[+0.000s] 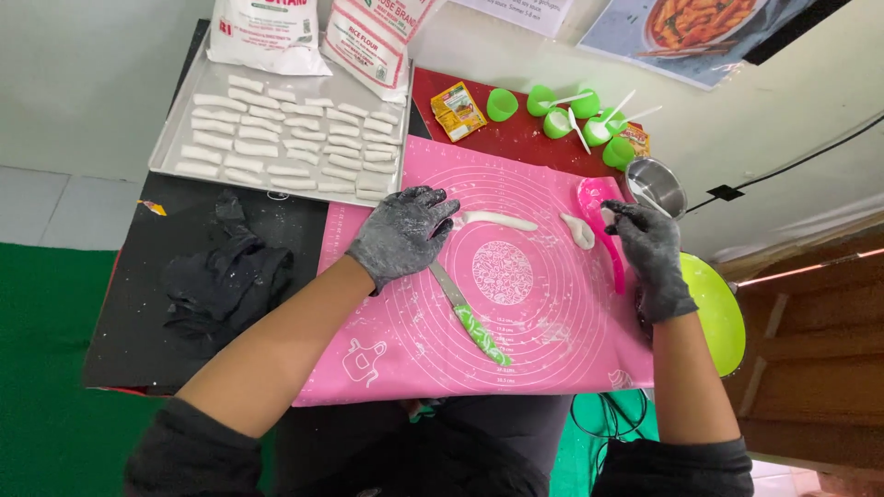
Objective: Rolling dough into a long cylinder and cutting it into small pieces to make tteok (rice cakes).
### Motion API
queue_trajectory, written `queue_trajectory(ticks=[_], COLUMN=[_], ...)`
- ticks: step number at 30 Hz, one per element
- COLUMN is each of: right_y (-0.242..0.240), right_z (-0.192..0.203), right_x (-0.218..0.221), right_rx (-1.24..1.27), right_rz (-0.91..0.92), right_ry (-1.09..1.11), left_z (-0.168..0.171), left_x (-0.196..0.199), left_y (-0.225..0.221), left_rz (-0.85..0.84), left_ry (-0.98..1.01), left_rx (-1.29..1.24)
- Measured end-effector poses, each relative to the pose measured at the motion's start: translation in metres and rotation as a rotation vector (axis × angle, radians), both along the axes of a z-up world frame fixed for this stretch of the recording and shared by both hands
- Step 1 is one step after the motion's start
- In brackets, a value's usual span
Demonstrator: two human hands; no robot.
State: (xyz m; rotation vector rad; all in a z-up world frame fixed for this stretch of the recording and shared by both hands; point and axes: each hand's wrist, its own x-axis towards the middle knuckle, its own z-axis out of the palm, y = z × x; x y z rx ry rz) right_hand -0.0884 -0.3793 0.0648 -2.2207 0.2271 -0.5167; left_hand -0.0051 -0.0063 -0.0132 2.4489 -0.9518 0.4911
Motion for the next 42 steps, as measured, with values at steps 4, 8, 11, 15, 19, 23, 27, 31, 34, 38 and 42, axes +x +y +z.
queue_trajectory(ticks=[4,8,11,15,19,23,27,31,34,38,42], right_y=[-0.003,-0.013,-0.021,-0.016,-0.012,0.006,0.079,0.164,0.199,0.189,0.186], right_z=[-0.01,-0.016,-0.021,-0.012,-0.004,0.008,0.01,0.005,0.004,-0.058,-0.045], right_x=[0.011,0.015,0.02,0.02,0.022,0.026,0.008,-0.037,-0.065,-0.08,-0.08], right_rx=[-0.287,-0.573,-0.606,-0.631,-0.696,-0.721,-0.617,-0.535,-0.645,-0.914,-0.935], right_rz=[-0.08,-0.088,-0.08,-0.088,-0.067,-0.001,0.082,0.131,0.226,0.275,0.344], right_ry=[0.193,0.413,0.411,0.377,0.243,0.146,0.124,0.38,0.452,0.077,0.235], left_z=[-0.01,-0.009,-0.004,-0.005,-0.009,-0.011,-0.011,-0.002,0.003,-0.005,-0.015], left_x=[0.002,0.002,0.0,-0.002,-0.002,-0.001,-0.001,-0.001,0.001,0.008,0.012], left_y=[-0.004,-0.001,-0.001,-0.002,-0.003,-0.004,-0.005,-0.002,-0.001,-0.001,-0.003], left_rz=[0.007,0.009,0.0,-0.001,-0.011,-0.021,-0.013,-0.029,-0.014,0.034,0.066], left_ry=[-0.105,-0.062,-0.016,-0.031,-0.085,-0.085,-0.071,-0.122,-0.17,-0.258,-0.23], left_rx=[-0.066,-0.04,-0.031,-0.028,-0.02,-0.015,0.0,-0.082,-0.144,-0.192,-0.133])
